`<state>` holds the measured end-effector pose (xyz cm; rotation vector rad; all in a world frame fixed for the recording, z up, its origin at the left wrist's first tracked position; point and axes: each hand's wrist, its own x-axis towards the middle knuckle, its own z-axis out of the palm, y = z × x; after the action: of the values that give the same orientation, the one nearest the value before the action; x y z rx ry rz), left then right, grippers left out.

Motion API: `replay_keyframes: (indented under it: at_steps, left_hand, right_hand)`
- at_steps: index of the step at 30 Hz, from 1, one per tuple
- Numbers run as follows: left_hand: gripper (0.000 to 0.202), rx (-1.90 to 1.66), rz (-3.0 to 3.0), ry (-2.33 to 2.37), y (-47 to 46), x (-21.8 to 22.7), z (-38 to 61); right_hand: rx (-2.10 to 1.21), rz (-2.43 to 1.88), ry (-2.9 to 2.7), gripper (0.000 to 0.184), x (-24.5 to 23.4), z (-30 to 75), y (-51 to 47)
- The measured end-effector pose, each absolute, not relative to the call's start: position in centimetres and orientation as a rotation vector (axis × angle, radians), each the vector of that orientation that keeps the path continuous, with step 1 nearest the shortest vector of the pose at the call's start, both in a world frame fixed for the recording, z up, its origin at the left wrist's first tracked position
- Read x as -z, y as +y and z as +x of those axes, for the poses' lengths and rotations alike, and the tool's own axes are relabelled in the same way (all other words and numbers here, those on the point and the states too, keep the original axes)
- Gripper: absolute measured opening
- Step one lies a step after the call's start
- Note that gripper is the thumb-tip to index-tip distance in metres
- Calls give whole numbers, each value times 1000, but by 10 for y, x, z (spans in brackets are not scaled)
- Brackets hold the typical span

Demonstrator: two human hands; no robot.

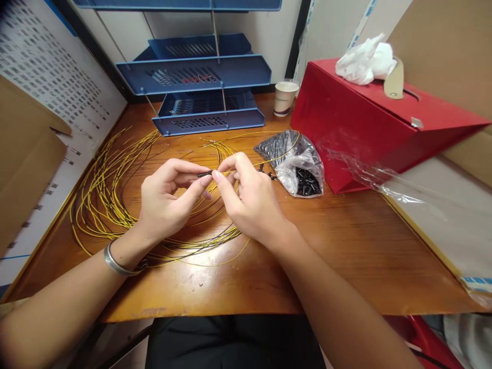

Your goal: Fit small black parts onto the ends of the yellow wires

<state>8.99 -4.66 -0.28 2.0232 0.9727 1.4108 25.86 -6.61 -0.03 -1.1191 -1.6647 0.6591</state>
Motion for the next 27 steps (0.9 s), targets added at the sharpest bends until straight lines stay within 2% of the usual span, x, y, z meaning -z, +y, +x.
replay_keyframes:
  at_steps: [25,27]
  left_hand:
    - [11,-1438,1991,958,-44,8,91]
    - [13,-1437,1900,991,-44,7,92]
  right_hand:
    - [-659,-1100,-1630,10,2,257,-68]
    - [-646,-1086,-1513,16,0,255,-70]
